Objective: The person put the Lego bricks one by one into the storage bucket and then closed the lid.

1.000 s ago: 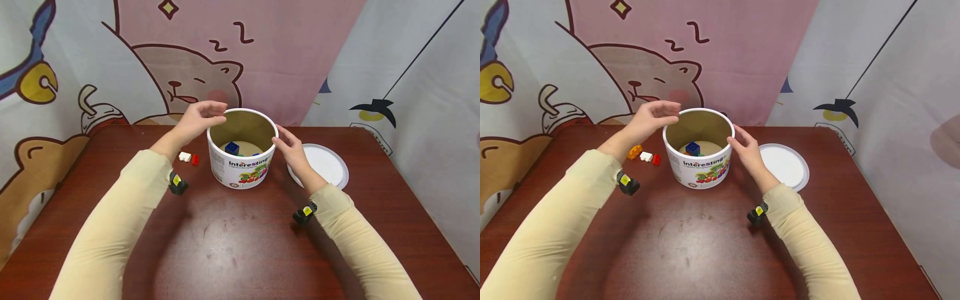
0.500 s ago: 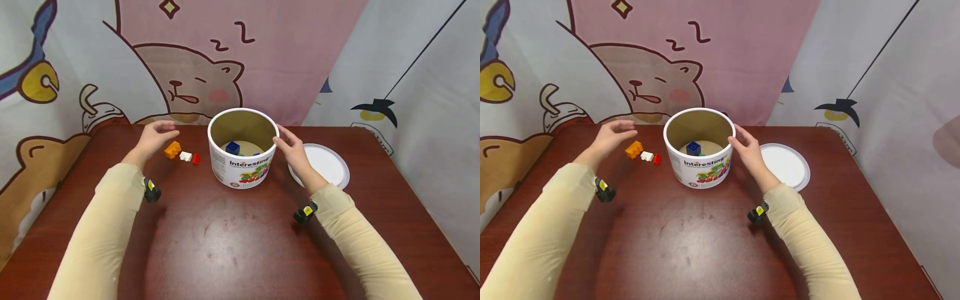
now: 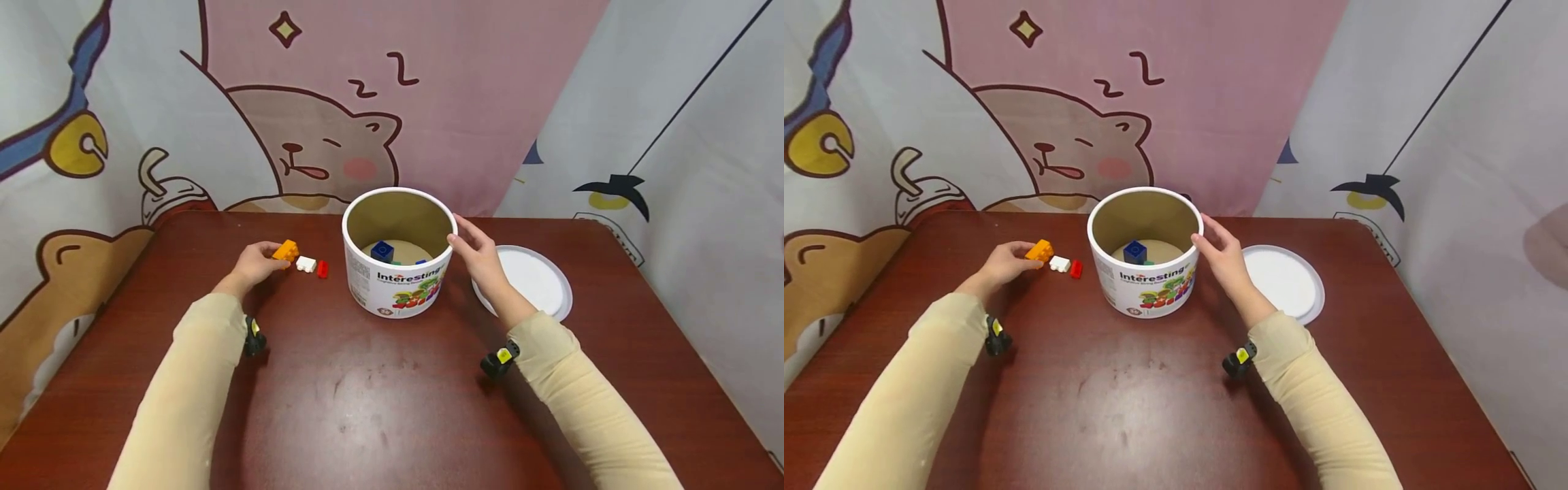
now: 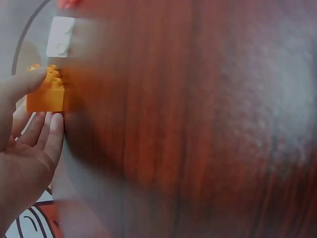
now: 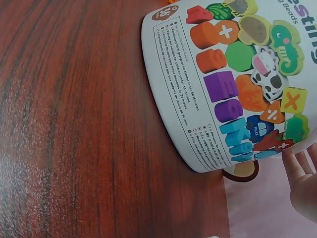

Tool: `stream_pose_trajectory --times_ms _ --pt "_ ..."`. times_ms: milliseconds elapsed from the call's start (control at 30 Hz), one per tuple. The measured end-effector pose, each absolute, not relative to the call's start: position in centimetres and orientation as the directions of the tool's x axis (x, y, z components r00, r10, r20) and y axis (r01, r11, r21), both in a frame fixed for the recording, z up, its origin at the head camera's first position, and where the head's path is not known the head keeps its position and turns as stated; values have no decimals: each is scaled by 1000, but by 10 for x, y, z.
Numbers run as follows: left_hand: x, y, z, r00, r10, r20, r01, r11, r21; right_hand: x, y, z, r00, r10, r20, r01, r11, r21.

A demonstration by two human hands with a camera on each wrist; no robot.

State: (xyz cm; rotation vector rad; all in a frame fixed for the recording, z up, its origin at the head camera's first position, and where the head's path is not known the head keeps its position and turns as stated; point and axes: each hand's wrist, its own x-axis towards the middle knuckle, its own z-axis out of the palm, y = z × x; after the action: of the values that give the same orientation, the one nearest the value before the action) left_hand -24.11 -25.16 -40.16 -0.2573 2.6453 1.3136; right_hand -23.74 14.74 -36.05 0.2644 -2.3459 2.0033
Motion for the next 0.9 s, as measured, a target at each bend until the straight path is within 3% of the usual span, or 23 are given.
stream_pose_trajectory --times_ms 200,500,900 --pt "-239 -252 -401 -968 -83 -239 -237 625 744 -238 146 -360 -985 -95 141 -152 115 -982" --pt "-236 -262 -396 -960 -79 -268 -267 546 794 -238 147 -361 -985 -99 143 -155 130 -979" --pt "-235 -266 -367 -978 29 -209 -174 447 878 -238 146 -359 -985 -103 136 -147 111 -983"
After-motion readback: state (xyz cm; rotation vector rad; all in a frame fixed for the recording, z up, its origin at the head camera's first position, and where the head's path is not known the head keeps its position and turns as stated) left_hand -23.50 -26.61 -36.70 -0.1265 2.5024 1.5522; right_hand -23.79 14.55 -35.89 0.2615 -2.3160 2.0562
